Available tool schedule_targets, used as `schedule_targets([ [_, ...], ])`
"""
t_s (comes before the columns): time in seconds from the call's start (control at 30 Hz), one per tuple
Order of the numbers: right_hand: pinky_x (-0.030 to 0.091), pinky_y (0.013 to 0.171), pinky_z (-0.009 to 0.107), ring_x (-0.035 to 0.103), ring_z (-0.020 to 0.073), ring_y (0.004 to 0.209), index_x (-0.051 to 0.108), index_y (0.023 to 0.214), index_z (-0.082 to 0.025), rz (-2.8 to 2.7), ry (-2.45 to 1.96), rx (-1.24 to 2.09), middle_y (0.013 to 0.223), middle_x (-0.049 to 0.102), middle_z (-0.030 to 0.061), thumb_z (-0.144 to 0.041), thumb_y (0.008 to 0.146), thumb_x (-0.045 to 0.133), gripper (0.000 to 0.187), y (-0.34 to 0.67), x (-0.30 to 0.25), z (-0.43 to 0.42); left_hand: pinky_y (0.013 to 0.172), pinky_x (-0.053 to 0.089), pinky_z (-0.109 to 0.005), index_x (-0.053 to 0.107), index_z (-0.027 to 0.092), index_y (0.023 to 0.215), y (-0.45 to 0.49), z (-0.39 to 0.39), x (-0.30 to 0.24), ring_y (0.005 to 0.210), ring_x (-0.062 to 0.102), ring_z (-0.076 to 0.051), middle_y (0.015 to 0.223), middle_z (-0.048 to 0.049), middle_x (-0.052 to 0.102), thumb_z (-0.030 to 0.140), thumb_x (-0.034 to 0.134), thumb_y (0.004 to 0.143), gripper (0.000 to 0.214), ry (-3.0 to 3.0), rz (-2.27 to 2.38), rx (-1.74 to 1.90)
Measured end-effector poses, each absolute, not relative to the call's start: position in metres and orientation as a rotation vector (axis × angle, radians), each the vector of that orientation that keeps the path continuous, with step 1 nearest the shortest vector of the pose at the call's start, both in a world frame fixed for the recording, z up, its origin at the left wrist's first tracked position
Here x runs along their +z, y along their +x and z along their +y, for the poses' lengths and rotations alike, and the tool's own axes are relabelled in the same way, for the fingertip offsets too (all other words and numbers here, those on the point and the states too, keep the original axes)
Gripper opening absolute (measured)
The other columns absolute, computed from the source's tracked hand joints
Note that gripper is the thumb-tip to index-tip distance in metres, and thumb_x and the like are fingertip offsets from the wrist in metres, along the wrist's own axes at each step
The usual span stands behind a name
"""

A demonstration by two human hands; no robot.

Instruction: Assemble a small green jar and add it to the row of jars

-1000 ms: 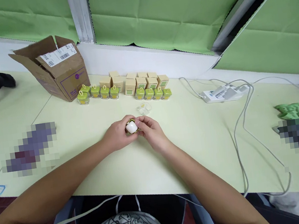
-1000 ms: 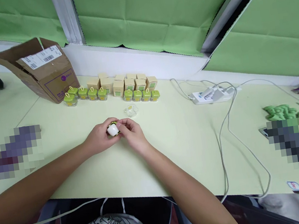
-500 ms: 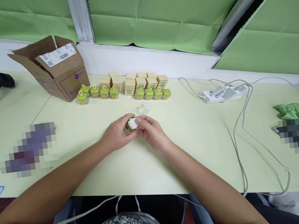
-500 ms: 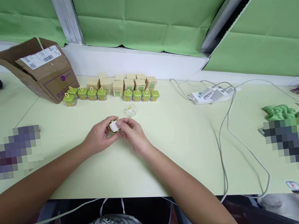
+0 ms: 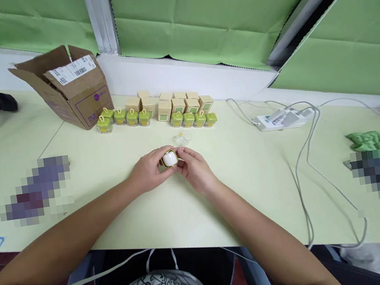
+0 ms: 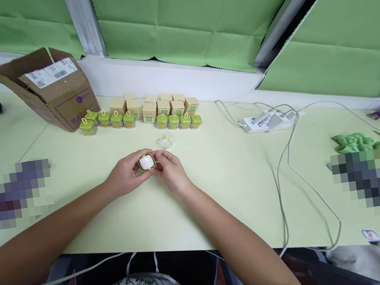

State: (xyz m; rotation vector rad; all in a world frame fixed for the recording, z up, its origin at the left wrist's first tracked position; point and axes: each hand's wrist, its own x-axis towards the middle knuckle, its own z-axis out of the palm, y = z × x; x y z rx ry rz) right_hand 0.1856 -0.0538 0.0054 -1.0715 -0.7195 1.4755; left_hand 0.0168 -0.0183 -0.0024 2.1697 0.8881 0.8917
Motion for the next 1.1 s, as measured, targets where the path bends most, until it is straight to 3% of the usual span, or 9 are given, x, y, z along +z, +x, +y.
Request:
schedule_targets([
  [0.13, 0.053, 0.074, 0.030, 0.066, 0.0169, 0.082, 0.071, 0.091, -0.021, -0.758, -1.044, 1.492, 0.091, 0.073, 0.0023, -0.054, 0.076, 0.079, 0.037, 0.1836, 0.0084, -0.0557, 0.089, 0.053, -0.030, 0.060, 0.023, 0.132, 0.0167, -0.0184, -0.0015, 0.102, 0.068, -0.019, 0.125, -0.0036, 0.071, 0.022, 0.065, 0.086, 0.047, 2.172, 0.895, 0.886],
  [0.3, 0.054, 0.080, 0.031, 0.067, 0.0168, 0.087, 0.071, 0.096, -0.022, -0.838, -1.079, 1.459, 0.094, 0.073, 0.0016, -0.044, 0.069, 0.088, 0.039, 0.1823, 0.0100, -0.0575, 0.080, 0.053, -0.029, 0.060, 0.024, 0.133, 0.0170, -0.0178, -0.0025, 0.093, 0.068, -0.018, 0.122, -0.0029, 0.071, 0.022, 0.064, 0.085, 0.048, 2.158, 0.920, 0.873],
  [0.6, 0.053, 0.072, 0.030, 0.065, 0.0175, 0.082, 0.070, 0.088, -0.021, -0.732, -1.075, 1.475, 0.093, 0.073, 0.0032, -0.048, 0.075, 0.075, 0.031, 0.1844, 0.0080, -0.0544, 0.093, 0.053, -0.031, 0.060, 0.024, 0.132, 0.0173, -0.0184, -0.0039, 0.105, 0.068, -0.020, 0.124, -0.0028, 0.071, 0.024, 0.065, 0.087, 0.046, 2.176, 0.890, 0.882],
  [0.83, 0.051, 0.071, 0.028, 0.062, 0.0158, 0.079, 0.070, 0.086, -0.021, -0.728, -1.088, 1.479, 0.085, 0.071, -0.0002, -0.040, 0.070, 0.076, 0.024, 0.1828, 0.0115, -0.0553, 0.092, 0.054, -0.032, 0.060, 0.024, 0.130, 0.0179, -0.0175, -0.0044, 0.104, 0.069, -0.021, 0.122, -0.0034, 0.072, 0.022, 0.065, 0.086, 0.045, 2.164, 0.889, 0.885],
  [1.1, 0.052, 0.070, 0.029, 0.064, 0.0169, 0.079, 0.070, 0.089, -0.022, -0.690, -1.090, 1.489, 0.092, 0.073, 0.0022, -0.043, 0.077, 0.072, 0.025, 0.1833, 0.0058, -0.0531, 0.078, 0.054, -0.030, 0.060, 0.024, 0.136, 0.0174, -0.0182, -0.0063, 0.094, 0.068, -0.019, 0.121, -0.0060, 0.071, 0.032, 0.069, 0.087, 0.050, 2.082, 0.887, 0.914],
])
